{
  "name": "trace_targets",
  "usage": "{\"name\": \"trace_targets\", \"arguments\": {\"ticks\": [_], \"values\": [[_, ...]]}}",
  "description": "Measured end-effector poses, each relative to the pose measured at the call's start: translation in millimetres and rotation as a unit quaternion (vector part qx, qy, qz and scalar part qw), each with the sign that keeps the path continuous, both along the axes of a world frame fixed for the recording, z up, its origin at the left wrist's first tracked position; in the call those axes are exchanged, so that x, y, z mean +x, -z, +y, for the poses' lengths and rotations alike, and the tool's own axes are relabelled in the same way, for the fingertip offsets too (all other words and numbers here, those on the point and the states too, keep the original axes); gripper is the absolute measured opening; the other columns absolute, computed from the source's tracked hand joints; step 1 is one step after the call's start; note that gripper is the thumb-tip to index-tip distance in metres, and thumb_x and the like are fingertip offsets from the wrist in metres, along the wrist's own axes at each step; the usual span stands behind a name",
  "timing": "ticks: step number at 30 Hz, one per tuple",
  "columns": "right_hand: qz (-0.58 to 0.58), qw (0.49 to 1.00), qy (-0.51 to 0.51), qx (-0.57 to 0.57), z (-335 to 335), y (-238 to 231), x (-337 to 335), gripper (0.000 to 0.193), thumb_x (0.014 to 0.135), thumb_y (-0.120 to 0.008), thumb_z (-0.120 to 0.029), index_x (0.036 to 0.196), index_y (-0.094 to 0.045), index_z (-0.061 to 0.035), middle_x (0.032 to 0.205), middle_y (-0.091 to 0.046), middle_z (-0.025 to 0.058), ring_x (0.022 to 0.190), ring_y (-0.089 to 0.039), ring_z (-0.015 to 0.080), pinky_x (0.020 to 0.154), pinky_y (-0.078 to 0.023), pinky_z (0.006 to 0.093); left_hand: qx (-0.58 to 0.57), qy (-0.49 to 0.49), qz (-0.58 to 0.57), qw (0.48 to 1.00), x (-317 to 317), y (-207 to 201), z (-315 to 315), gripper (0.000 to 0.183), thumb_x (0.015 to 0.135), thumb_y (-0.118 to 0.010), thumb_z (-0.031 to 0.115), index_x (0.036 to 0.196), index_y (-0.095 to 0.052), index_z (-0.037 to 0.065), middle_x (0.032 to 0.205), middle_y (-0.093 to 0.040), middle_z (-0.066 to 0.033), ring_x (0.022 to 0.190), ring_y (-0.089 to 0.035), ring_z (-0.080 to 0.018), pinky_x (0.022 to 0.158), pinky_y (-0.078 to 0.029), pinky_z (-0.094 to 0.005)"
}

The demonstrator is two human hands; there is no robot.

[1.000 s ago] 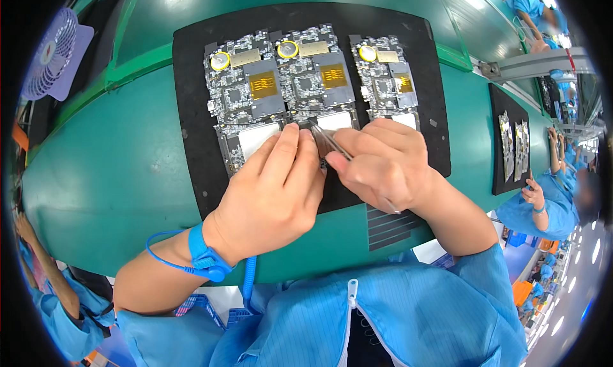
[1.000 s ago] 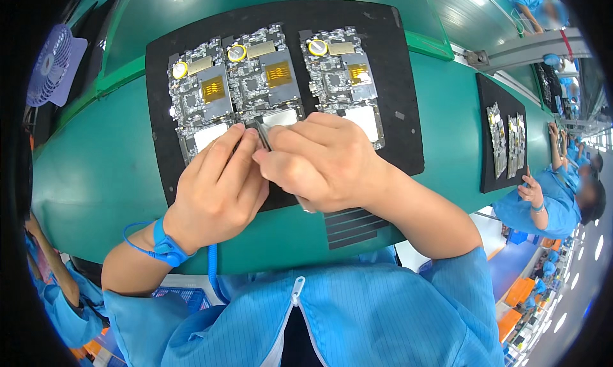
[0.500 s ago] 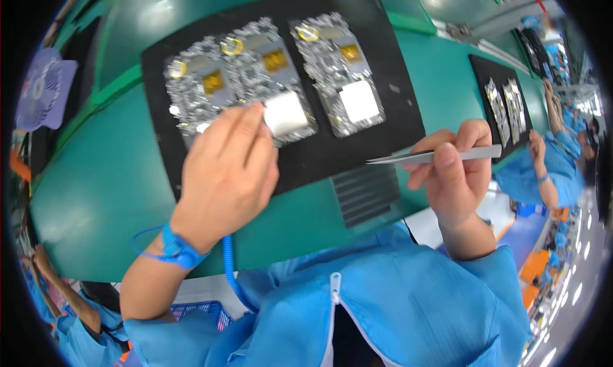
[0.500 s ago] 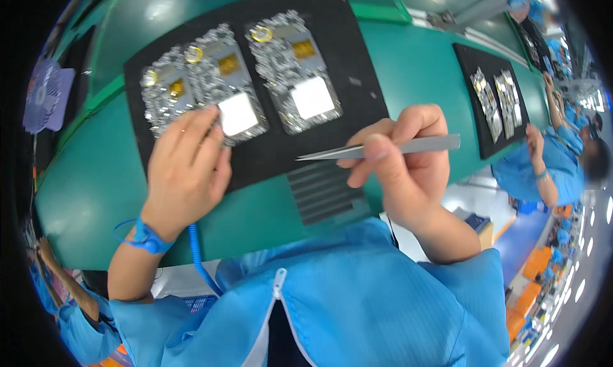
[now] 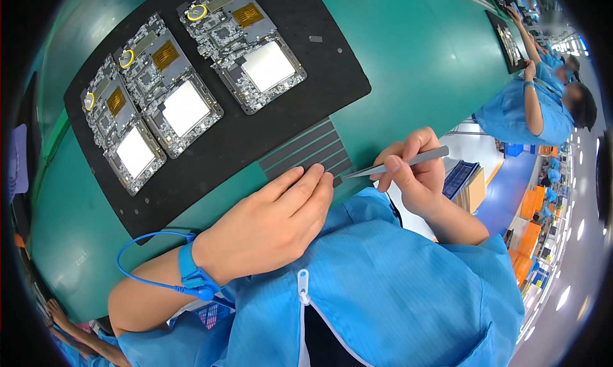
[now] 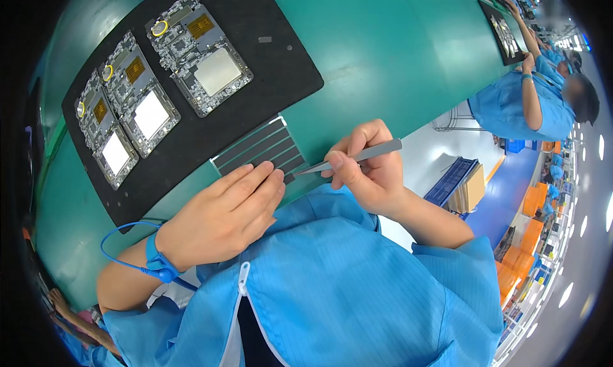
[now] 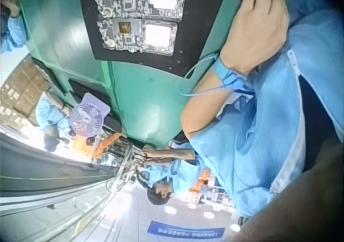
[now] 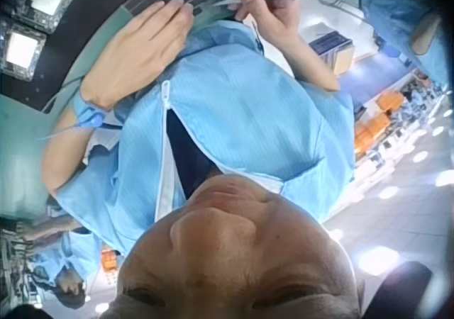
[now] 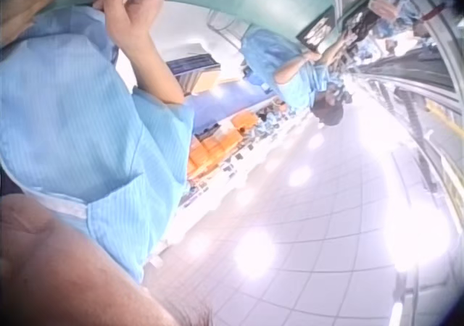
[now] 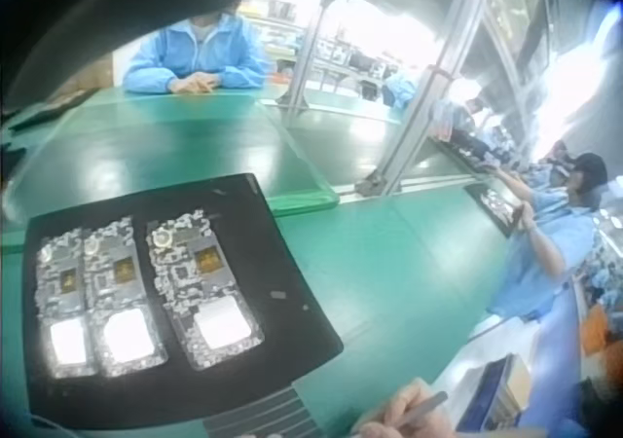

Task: The person uses tweezers to pick small rectangular components from a strip and places them onto circuit boards. The person repeatedly picks components and places them on the boards, moving the boards along the assembly line as needed.

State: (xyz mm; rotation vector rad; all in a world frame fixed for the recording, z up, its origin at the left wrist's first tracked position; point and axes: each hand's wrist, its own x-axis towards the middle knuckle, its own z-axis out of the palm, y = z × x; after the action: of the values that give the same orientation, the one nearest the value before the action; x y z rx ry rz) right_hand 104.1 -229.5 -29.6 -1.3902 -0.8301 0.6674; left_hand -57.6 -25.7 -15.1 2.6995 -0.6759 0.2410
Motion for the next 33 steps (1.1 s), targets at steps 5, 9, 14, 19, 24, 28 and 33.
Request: {"name": "trace_targets", "arguments": {"ticks": [5, 9, 14, 19, 24, 28, 33], "values": [[0.009, 1.0, 0.002, -0.007, 2, 0, 0, 0.022, 0.091, -0.057, -0.003, 0.094, -0.035, -0.0051, 0.076, -0.06, 0.0102, 0.057, -0.06, 0.008, 0.053, -0.051, 0.0209, -0.008, -0.007, -0.007, 1.0, 1, 4, 0, 0.037, 0.074, -0.066, 0.017, 0.103, -0.063, -0.005, 0.117, -0.058, -0.0168, 0.116, -0.053, -0.0303, 0.1, -0.043, -0.0387], [0.016, 1.0, -0.023, -0.007, 4, -1, 4, 0.022, 0.091, -0.056, -0.003, 0.095, -0.035, -0.005, 0.077, -0.061, 0.0112, 0.058, -0.061, 0.0085, 0.053, -0.051, 0.021, -0.017, -0.012, -0.015, 1.0, 1, 4, -2, 0.036, 0.072, -0.067, 0.016, 0.1, -0.064, -0.006, 0.115, -0.058, -0.0171, 0.115, -0.053, -0.0307, 0.098, -0.045, -0.0383], [0.088, 0.996, -0.002, -0.019, 2, -7, 6, 0.022, 0.092, -0.056, -0.003, 0.095, -0.035, -0.0051, 0.078, -0.06, 0.0125, 0.059, -0.061, 0.0098, 0.051, -0.05, 0.0212, -0.027, -0.008, -0.018, 0.999, 2, 4, -3, 0.036, 0.07, -0.067, 0.015, 0.098, -0.064, -0.007, 0.114, -0.058, -0.0176, 0.114, -0.053, -0.0309, 0.097, -0.046, -0.0382], [0.03, 0.999, -0.033, -0.013, 2, -4, 7, 0.022, 0.092, -0.056, -0.003, 0.096, -0.035, -0.0054, 0.078, -0.06, 0.0132, 0.059, -0.061, 0.0106, 0.052, -0.05, 0.0221, -0.019, -0.005, -0.016, 1.0, 2, 3, -2, 0.036, 0.07, -0.068, 0.015, 0.098, -0.064, -0.007, 0.114, -0.058, -0.0177, 0.114, -0.053, -0.0311, 0.097, -0.046, -0.0381], [0.025, 0.999, -0.034, -0.006, 0, -2, 7, 0.022, 0.092, -0.055, -0.003, 0.095, -0.034, -0.0059, 0.075, -0.06, 0.0134, 0.057, -0.061, 0.0111, 0.052, -0.049, 0.0225, -0.014, -0.005, -0.019, 1.0, 3, 3, -3, 0.038, 0.071, -0.067, 0.015, 0.101, -0.063, -0.008, 0.114, -0.057, -0.0177, 0.114, -0.053, -0.031, 0.097, -0.046, -0.0378], [0.036, 0.999, -0.036, 0.017, -2, -5, 5, 0.021, 0.093, -0.053, -0.004, 0.098, -0.033, -0.0078, 0.075, -0.062, 0.0171, 0.054, -0.059, 0.0121, 0.049, -0.047, 0.0226, -0.031, -0.015, -0.015, 0.999, 2, 3, -4, 0.037, 0.075, -0.066, 0.014, 0.104, -0.062, -0.009, 0.115, -0.057, -0.0178, 0.114, -0.053, -0.0301, 0.096, -0.046, -0.0375], [0.098, 0.992, 0.013, 0.073, 4, -23, 12, 0.013, 0.097, -0.046, -0.009, 0.1, -0.033, -0.0103, 0.077, -0.062, 0.0243, 0.045, -0.052, 0.0127, 0.043, -0.042, 0.0205, -0.068, -0.032, -0.032, 0.997, -1, 4, -6, 0.034, 0.076, -0.065, 0.013, 0.103, -0.062, -0.008, 0.113, -0.058, -0.0173, 0.11, -0.055, -0.0293, 0.093, -0.048, -0.0366]]}}
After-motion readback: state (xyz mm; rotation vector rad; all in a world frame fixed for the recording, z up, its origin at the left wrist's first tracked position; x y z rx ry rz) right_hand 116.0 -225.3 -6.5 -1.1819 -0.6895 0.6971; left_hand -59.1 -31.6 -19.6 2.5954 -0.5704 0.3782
